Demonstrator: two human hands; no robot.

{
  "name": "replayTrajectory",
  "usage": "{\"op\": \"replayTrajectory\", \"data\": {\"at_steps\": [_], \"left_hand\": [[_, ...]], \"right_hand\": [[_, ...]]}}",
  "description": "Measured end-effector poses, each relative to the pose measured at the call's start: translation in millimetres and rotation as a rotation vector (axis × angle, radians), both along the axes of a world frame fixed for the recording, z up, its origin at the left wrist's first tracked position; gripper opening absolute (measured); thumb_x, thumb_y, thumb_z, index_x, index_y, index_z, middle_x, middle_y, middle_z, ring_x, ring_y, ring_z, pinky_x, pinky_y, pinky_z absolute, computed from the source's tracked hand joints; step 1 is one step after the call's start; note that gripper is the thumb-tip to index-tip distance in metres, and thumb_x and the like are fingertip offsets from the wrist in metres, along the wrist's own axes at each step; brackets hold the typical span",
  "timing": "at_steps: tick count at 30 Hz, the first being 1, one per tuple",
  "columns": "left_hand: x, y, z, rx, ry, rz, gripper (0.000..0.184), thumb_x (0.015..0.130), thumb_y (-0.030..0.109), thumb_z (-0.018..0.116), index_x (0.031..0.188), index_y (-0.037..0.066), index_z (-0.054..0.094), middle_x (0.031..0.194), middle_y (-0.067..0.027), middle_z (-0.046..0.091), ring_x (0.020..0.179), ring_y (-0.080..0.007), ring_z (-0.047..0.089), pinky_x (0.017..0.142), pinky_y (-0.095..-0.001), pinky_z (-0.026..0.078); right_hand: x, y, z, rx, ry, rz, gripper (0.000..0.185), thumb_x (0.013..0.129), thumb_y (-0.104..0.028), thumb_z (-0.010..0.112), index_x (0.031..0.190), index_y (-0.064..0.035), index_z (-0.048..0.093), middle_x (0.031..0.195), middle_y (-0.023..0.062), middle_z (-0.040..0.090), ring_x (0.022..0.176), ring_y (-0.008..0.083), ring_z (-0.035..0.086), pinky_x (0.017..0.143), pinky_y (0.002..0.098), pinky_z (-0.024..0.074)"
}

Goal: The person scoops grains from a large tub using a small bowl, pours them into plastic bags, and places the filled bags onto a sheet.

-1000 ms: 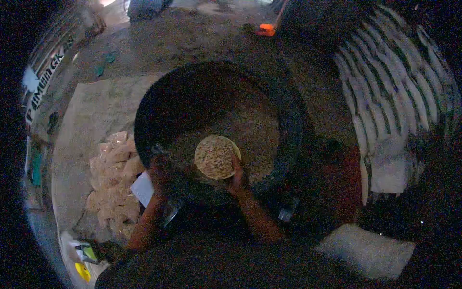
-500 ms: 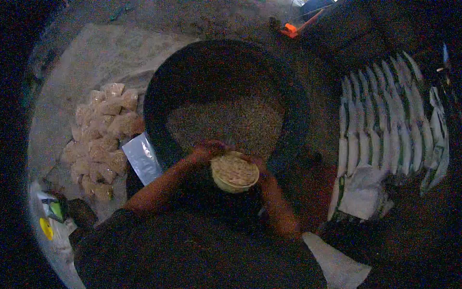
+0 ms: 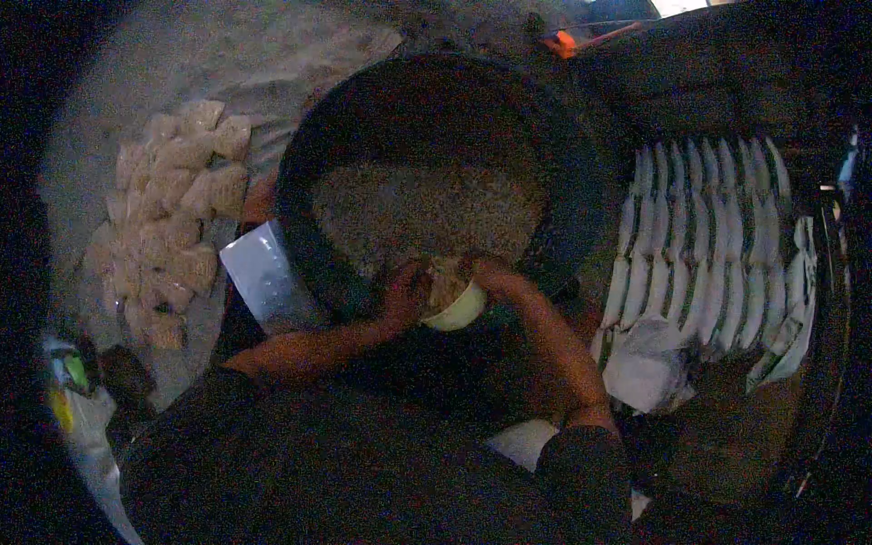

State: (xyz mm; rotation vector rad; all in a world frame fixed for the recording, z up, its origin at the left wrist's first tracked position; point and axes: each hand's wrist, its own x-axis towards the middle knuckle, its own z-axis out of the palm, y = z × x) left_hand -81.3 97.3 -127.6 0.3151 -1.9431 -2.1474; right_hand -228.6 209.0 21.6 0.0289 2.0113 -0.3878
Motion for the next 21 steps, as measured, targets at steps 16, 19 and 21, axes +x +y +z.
{"op": "replayTrajectory", "data": {"at_steps": [16, 19, 21], "left_hand": [[0.7, -8.5, -44.5, -0.018, -0.101, -0.062, 0.031, 0.103, 0.016, 0.047, 0.130, 0.005, 0.056, 0.082, -0.0148, 0.064, 0.065, -0.0242, 0.063, 0.063, -0.0462, 0.053], [13.2, -48.6, 24.5, 0.030, -0.299, -0.229, 0.030, 0.102, 0.015, 0.048, 0.129, 0.006, 0.057, 0.081, -0.0139, 0.065, 0.064, -0.0271, 0.063, 0.062, -0.0482, 0.052], [13.8, -41.8, 23.2, -0.169, -0.238, -0.140, 0.029, 0.101, 0.018, 0.050, 0.127, 0.006, 0.057, 0.084, -0.0155, 0.067, 0.067, -0.0316, 0.066, 0.065, -0.0493, 0.053]], "right_hand": [[-8.8, 29.3, -57.4, 0.119, -0.041, -0.183, 0.054, 0.100, -0.040, 0.054, 0.138, -0.0035, 0.048, 0.127, 0.0149, 0.061, 0.116, 0.0312, 0.060, 0.090, 0.0551, 0.0539], [-8.7, 52.6, -71.4, -0.294, 0.053, -0.616, 0.056, 0.099, -0.042, 0.055, 0.138, -0.0034, 0.047, 0.133, 0.0147, 0.058, 0.124, 0.0337, 0.054, 0.096, 0.0554, 0.0503], [13.3, 47.7, -74.0, -0.432, 0.275, -0.734, 0.056, 0.097, -0.040, 0.058, 0.138, -0.0030, 0.048, 0.131, 0.0150, 0.058, 0.125, 0.0343, 0.054, 0.097, 0.0542, 0.0490]]}}
